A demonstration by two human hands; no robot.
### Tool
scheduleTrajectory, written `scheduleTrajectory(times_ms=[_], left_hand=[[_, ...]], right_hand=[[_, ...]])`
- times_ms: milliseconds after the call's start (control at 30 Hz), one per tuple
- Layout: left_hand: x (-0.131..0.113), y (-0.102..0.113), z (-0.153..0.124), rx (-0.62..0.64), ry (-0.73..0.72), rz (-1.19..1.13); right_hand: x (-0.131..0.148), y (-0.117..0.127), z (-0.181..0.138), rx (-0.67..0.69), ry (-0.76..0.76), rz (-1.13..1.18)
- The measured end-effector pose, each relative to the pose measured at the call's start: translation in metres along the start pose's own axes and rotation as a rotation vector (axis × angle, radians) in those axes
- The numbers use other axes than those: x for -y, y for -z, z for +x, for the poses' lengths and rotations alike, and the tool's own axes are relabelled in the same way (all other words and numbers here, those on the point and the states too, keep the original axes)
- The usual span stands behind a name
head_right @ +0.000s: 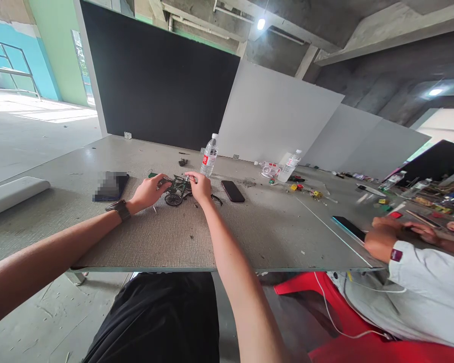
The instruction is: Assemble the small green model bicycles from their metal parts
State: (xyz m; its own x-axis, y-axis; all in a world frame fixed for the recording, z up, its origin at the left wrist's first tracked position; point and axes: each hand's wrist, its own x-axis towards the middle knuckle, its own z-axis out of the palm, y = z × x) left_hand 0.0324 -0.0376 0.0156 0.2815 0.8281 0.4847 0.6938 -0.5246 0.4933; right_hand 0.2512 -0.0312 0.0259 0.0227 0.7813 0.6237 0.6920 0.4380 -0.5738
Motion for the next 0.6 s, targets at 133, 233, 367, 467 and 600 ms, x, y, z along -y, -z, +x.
scheduleTrajectory(times_ms=[133, 233, 367, 467, 600], left_hand=[[-0.0001, 0.0002, -0.0001, -0.002, 0.001, 0.006], [0.0010, -0.0008, 0.0000, -0.008, -0.003, 0.019], [0.0010, -0.0008, -0.0005, -0.011, 0.008, 0.026], [-0.0001, 0.0003, -0.0007, -0.008, 0.012, 0.018], [-0.0002, 0.0004, -0.0002, -0.005, 0.011, 0.016]], right_hand=[[-0.0019, -0.0004, 0.0004, -0.014, -0.010, 0.009], [-0.0042, -0.0005, 0.0006, -0.030, -0.011, 0.002], [-0.0055, -0.0001, 0.0004, -0.032, 0.003, -0.014], [-0.0052, -0.0001, 0.0002, -0.039, 0.020, 0.007], [-0.0056, -0.0003, 0.0003, -0.039, 0.023, 0.029]])
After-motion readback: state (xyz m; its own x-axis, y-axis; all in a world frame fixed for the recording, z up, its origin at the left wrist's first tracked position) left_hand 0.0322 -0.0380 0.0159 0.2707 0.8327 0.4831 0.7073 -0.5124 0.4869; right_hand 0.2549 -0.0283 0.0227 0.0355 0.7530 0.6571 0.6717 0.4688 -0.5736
